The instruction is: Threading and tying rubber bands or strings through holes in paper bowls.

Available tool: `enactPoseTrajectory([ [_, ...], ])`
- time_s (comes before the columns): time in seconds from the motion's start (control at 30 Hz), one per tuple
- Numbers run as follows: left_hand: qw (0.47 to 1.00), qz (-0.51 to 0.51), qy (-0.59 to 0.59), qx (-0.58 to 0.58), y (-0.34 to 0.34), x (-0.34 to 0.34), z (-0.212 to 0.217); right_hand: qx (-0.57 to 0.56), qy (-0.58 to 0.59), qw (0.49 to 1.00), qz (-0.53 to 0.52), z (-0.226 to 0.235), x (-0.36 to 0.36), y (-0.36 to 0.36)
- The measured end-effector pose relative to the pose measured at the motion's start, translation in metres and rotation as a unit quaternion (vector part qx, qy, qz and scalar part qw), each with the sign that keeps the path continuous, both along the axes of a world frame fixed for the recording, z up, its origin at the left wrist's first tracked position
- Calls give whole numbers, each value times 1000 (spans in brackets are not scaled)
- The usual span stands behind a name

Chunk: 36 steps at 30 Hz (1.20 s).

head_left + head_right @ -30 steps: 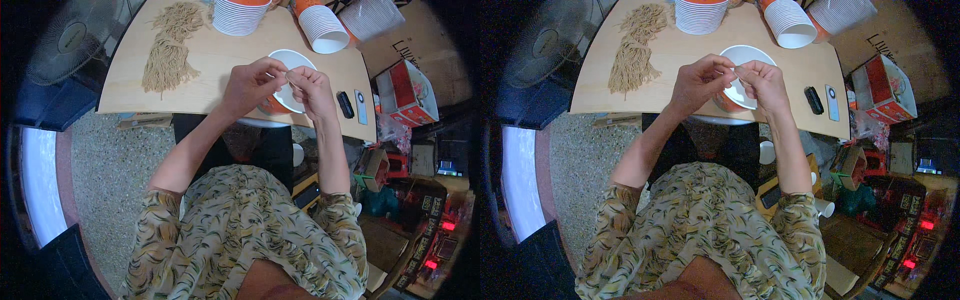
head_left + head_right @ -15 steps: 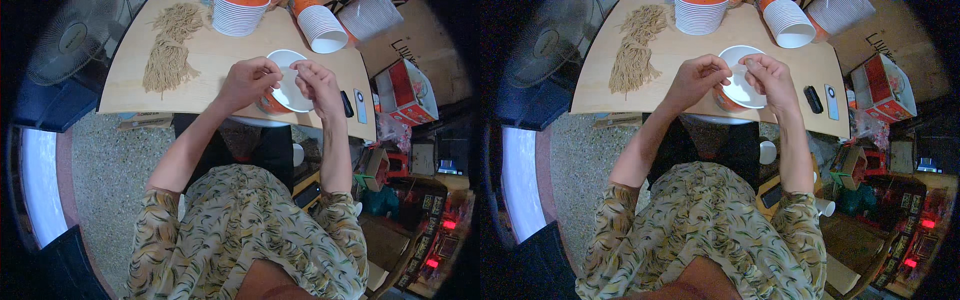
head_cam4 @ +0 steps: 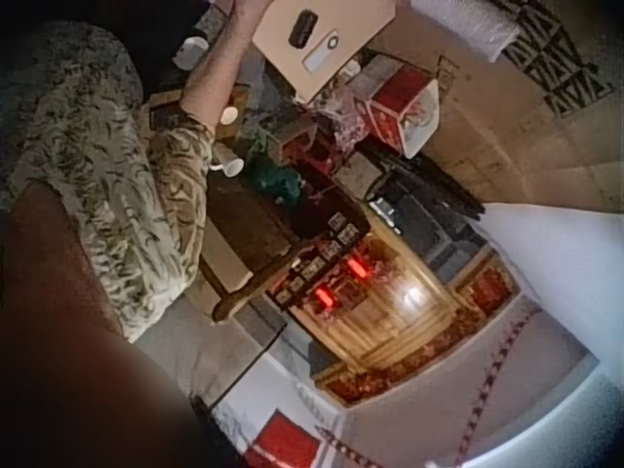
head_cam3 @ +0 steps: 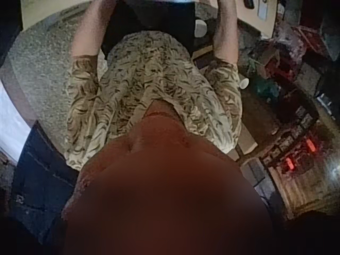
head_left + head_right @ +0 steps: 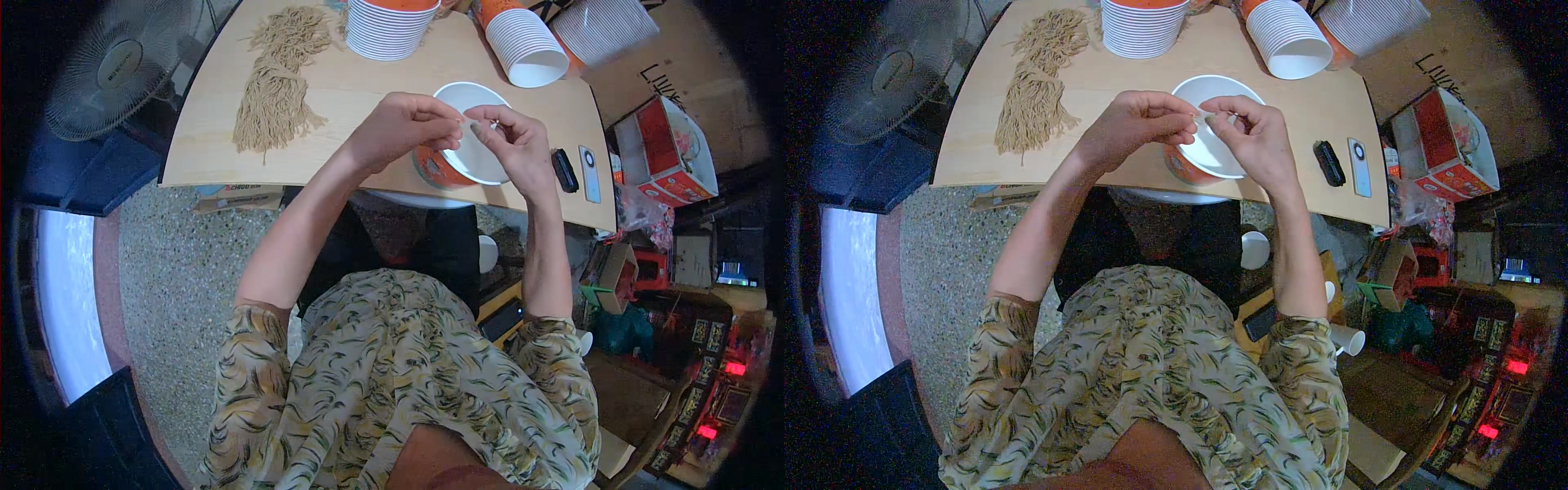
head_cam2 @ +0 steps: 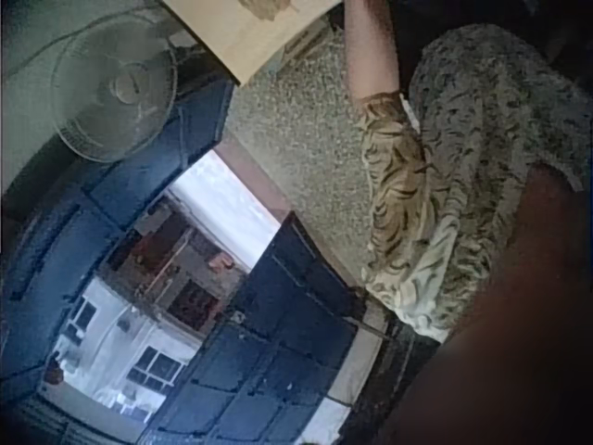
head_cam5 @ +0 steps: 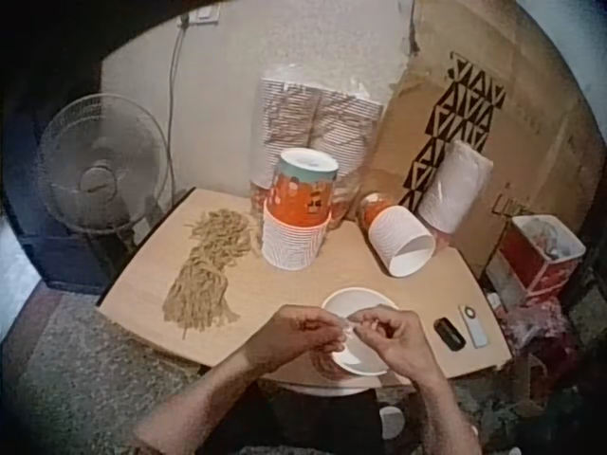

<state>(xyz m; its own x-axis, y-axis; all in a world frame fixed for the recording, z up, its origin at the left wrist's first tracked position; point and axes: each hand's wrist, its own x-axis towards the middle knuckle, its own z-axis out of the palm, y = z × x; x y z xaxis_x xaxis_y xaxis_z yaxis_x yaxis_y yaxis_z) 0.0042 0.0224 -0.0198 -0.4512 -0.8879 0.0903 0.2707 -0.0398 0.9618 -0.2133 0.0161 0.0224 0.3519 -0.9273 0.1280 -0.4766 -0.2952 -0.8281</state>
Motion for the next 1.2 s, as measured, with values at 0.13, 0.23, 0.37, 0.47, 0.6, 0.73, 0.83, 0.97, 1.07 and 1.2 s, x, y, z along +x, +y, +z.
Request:
enactPoseTrajectory([
  [0.13, 1000, -1, -3, 12, 0, 0, 3, 8, -72, 997, -4, -1, 6, 3],
  [0.23, 1000, 9, -14, 0, 0, 1, 2, 24, -94, 995, 2, 4, 6, 6],
  [0.37, 1000, 0, -9, -3, -1, -1, 3, 8, -101, 995, -3, 4, 3, 3],
  [0.47, 999, -4, -42, -14, -1, 0, 7, -37, -113, 993, -17, 7, 9, 2],
  [0.6, 999, -9, -32, 16, -1, 0, 8, -39, -145, 988, -26, 4, 8, -4],
  [0.73, 998, 1, -14, 56, -2, -1, 8, -46, -128, 991, -11, -3, 2, -5],
  [0.83, 996, 21, 27, 87, 0, -4, 9, -20, -102, 995, 5, -4, -8, -1],
  [0.97, 996, 24, 43, 72, -2, -6, 5, -9, -53, 998, -21, -2, -2, 7],
  [1.07, 997, 18, 38, 59, 0, -8, 5, -17, -39, 999, -14, -6, 4, 10],
  [1.2, 999, 22, 14, 47, 2, -8, 12, -4, -51, 998, -30, -13, 5, 8],
])
